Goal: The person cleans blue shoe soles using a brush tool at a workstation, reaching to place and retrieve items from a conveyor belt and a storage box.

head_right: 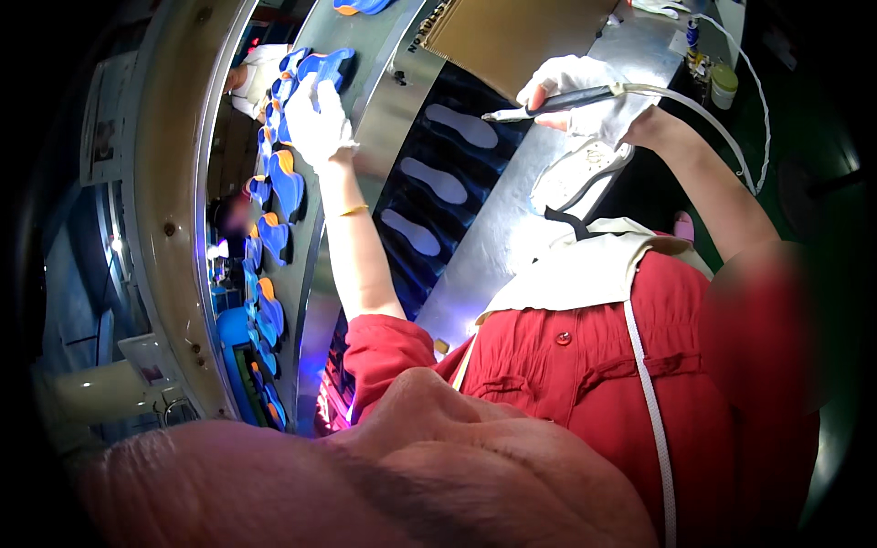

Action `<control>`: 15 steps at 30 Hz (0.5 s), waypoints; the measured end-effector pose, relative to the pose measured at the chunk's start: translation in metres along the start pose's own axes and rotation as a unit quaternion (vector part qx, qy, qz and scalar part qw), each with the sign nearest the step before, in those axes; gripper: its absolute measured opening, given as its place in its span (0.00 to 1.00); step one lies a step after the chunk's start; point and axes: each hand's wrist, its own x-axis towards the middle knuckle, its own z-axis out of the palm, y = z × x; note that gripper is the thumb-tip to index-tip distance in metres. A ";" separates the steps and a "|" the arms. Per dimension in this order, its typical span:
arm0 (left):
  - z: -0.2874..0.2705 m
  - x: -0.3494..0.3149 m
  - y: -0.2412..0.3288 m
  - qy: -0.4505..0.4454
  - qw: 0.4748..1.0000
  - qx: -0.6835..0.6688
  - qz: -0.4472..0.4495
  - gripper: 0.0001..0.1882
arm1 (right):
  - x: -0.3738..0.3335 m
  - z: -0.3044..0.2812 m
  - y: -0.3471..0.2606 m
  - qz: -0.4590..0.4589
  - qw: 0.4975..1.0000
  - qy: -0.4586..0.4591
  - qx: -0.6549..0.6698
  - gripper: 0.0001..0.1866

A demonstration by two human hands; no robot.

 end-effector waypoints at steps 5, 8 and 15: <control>-0.030 -0.033 -0.041 -0.167 0.965 0.125 -0.156 0.19 | 0.005 0.027 0.010 -0.039 0.996 -0.015 -0.079 0.08; -0.060 -0.057 -0.028 -0.112 0.985 0.045 -0.120 0.19 | 0.001 0.032 0.011 -0.002 0.990 -0.001 -0.138 0.08; -0.146 -0.037 0.015 0.363 0.846 -0.323 -0.221 0.10 | 0.007 0.006 0.024 0.118 0.989 0.039 -0.085 0.09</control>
